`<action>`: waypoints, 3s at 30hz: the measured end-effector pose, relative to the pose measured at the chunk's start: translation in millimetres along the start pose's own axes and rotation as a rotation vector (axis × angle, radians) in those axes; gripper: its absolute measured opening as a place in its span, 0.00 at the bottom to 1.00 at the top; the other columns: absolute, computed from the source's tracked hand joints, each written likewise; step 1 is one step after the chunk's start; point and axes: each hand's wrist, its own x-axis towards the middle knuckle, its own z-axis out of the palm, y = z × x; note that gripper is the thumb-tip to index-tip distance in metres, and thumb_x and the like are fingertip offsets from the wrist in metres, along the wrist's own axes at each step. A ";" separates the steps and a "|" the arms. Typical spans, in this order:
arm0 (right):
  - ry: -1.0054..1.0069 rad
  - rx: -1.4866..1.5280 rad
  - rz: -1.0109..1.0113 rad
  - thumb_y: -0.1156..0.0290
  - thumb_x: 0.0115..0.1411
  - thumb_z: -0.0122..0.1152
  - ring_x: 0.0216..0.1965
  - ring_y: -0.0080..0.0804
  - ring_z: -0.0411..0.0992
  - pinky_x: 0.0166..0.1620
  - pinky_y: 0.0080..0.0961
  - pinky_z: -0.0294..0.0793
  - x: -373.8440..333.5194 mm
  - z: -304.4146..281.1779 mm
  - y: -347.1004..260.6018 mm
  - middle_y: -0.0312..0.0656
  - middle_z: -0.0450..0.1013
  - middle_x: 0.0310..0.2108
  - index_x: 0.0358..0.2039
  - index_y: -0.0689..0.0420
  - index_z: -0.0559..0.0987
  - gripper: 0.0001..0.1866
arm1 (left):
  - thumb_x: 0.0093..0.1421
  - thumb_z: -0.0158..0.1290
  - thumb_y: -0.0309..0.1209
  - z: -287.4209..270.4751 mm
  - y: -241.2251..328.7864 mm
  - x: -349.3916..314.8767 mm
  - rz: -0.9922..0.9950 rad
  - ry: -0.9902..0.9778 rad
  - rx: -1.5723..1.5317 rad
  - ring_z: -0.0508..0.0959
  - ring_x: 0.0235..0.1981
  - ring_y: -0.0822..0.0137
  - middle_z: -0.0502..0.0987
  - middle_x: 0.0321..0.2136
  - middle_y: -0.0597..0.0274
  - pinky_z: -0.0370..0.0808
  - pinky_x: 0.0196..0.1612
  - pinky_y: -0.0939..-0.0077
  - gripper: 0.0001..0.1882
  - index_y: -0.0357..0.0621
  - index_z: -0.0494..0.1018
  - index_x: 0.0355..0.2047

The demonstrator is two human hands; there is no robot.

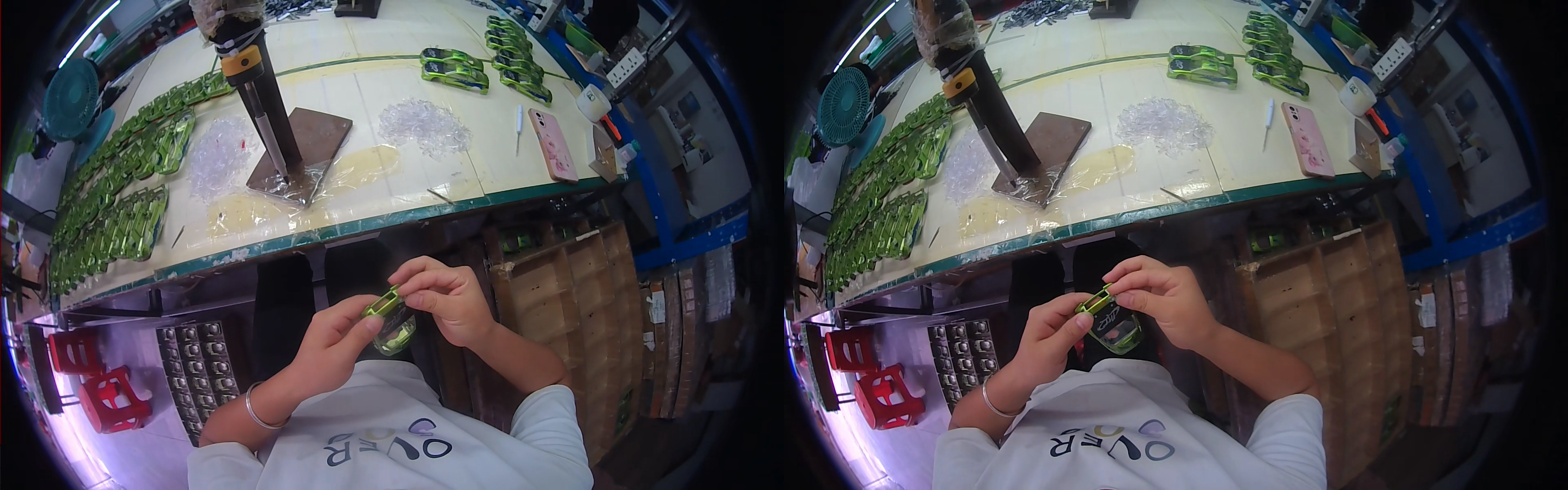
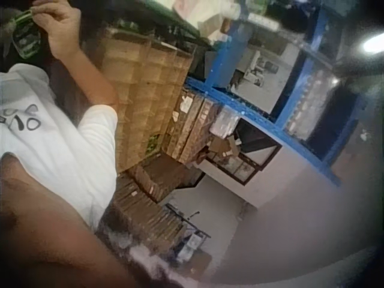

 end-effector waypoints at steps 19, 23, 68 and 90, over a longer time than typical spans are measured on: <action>0.002 -0.954 -0.678 0.83 0.42 0.58 0.35 0.35 0.68 0.37 0.24 0.68 3.5 -1.0 -7.1 0.43 0.69 0.33 0.27 0.61 0.77 0.09 | 0.57 0.43 0.29 -10.2 -9.4 -2.3 -0.004 -0.003 0.067 0.63 0.18 0.81 0.69 0.19 0.68 0.61 0.21 0.88 0.12 0.34 0.67 0.39; 0.023 -1.078 -0.742 0.82 0.36 0.60 0.35 0.37 0.68 0.36 0.27 0.67 2.1 -1.1 -13.5 0.42 0.70 0.33 0.27 0.59 0.77 0.12 | 0.57 0.43 0.29 -20.7 -22.9 -9.6 0.006 0.040 0.056 0.65 0.19 0.81 0.70 0.20 0.68 0.62 0.22 0.88 0.12 0.34 0.68 0.39; -0.073 -0.857 -0.601 0.74 0.45 0.60 0.33 0.35 0.70 0.35 0.24 0.69 5.9 -3.8 8.5 0.46 0.69 0.34 0.34 0.61 0.75 0.13 | 0.58 0.41 0.29 -9.6 -0.4 -0.6 -0.043 -0.019 -0.125 0.70 0.27 0.78 0.72 0.27 0.62 0.67 0.31 0.85 0.13 0.33 0.66 0.41; -0.174 -1.241 -0.720 0.64 0.36 0.68 0.33 0.42 0.70 0.30 0.25 0.71 3.8 17.9 21.3 0.62 0.57 0.48 0.47 0.40 0.66 0.34 | 0.57 0.45 0.28 -26.3 -5.1 -6.1 -0.002 -0.047 -0.243 0.70 0.38 0.73 0.70 0.36 0.60 0.67 0.42 0.79 0.17 0.35 0.61 0.45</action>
